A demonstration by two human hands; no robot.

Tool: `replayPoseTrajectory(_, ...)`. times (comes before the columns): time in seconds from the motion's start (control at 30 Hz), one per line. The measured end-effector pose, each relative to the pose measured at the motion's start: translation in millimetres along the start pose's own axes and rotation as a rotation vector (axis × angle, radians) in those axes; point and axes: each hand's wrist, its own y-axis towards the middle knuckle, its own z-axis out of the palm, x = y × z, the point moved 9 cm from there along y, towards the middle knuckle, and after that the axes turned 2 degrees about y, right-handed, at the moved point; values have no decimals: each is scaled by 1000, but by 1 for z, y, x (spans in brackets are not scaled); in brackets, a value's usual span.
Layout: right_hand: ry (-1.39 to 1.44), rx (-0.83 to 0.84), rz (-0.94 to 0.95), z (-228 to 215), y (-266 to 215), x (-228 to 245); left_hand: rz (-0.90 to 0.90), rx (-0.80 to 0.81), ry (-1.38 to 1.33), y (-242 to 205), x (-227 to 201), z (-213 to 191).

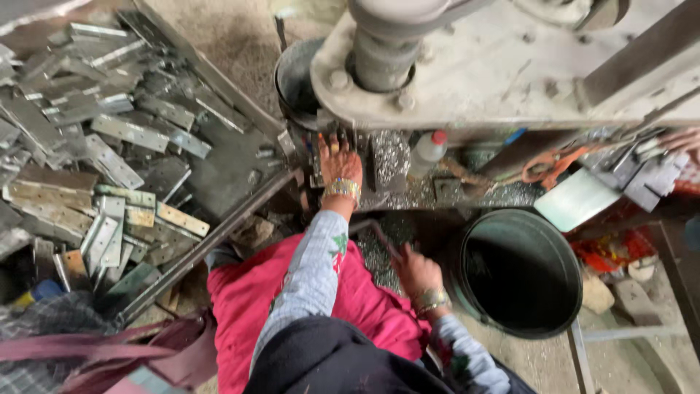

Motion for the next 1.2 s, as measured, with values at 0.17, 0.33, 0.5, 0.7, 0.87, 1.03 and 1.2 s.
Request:
replayPoseTrajectory(0.17, 340, -47, -147, 27, 5, 4, -36, -93, -40, 1, 9, -14)
replayPoseTrajectory(0.33, 86, -41, -63, -23, -9, 20, -50, 17, -87, 7, 8, -5)
replayPoseTrajectory(0.5, 66, -418, -155, -166, -48, 86, 44, 77, -86, -38, -6, 5)
replayPoseTrajectory(0.7, -17, -486, -70, -229, -44, 126, 252, -457, -201, -150, -15, -11)
replayPoseTrajectory(0.87, 41, -580, -148, -238, -52, 130, 272, -390, -204, -129, 1, -36)
replayPoseTrajectory(1.03, 73, -585, -129, -237, -51, 129, 89, -424, -387, -78, -22, -72)
replayPoseTrajectory(1.2, 45, -563, -141, -235, -49, 126, -196, -129, -642, -50, -28, 3)
